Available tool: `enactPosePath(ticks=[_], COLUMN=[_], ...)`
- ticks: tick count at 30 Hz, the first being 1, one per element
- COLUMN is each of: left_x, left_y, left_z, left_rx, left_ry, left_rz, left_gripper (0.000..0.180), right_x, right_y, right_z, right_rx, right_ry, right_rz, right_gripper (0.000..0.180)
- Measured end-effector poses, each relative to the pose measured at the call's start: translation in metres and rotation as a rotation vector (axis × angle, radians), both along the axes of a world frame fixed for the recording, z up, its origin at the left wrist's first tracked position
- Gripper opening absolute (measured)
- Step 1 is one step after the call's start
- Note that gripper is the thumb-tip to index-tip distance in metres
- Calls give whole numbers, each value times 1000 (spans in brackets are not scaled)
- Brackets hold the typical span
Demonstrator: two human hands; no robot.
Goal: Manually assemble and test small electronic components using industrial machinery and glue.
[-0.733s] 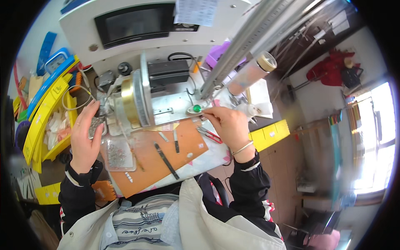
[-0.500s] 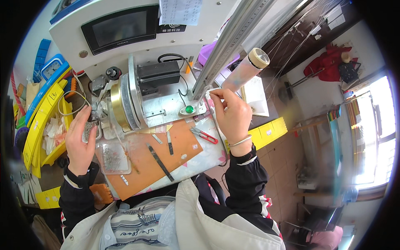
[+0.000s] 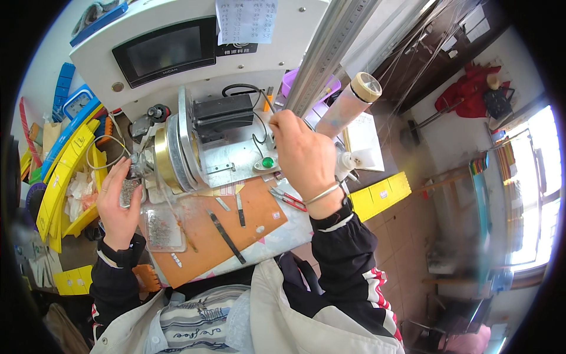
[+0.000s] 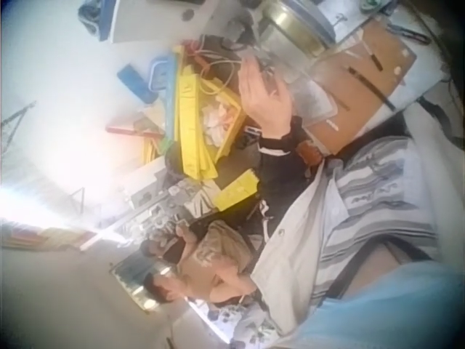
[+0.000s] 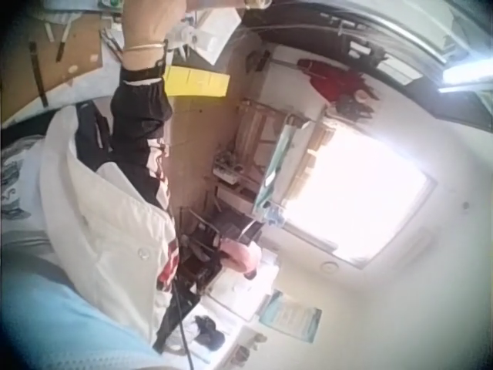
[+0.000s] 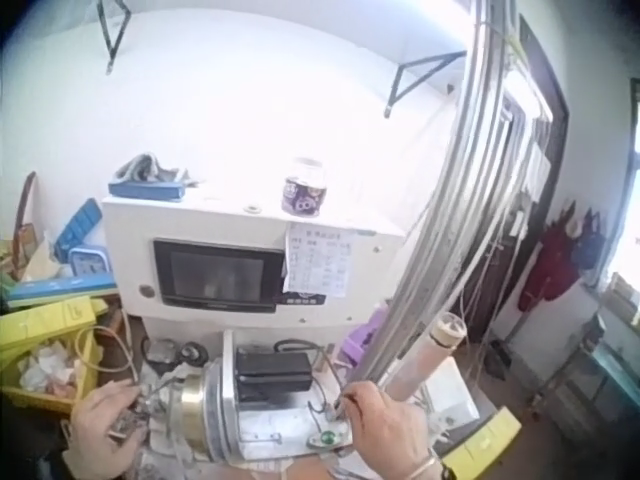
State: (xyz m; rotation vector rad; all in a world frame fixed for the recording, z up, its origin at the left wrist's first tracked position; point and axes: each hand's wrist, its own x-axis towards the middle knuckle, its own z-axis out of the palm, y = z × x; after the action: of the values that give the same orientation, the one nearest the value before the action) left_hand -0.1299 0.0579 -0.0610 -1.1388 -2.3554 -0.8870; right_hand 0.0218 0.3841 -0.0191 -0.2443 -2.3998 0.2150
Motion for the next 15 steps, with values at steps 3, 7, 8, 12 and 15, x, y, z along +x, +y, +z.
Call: enactPosePath(ticks=[3, 7, 8, 12, 15], left_x=[1, 1, 0, -1, 0], left_y=[0, -1, 0, 2, 3], left_z=[-1, -6, -6, -6, -5], left_rx=[0, 6, 7, 16, 14], left_ry=[9, 28, 27, 35, 32], left_rz=[5, 37, 30, 27, 23], left_gripper=[51, 50, 50, 50, 50], right_x=[15, 33, 35, 30, 27], right_y=[11, 28, 32, 34, 35], right_z=[-3, -15, -17, -26, -28], right_rx=[24, 5, 16, -56, -110], right_ry=[-31, -65, -112, -81, -45], right_rz=[-144, -222, -236, -225, -217], right_gripper=[8, 7, 7, 6, 7])
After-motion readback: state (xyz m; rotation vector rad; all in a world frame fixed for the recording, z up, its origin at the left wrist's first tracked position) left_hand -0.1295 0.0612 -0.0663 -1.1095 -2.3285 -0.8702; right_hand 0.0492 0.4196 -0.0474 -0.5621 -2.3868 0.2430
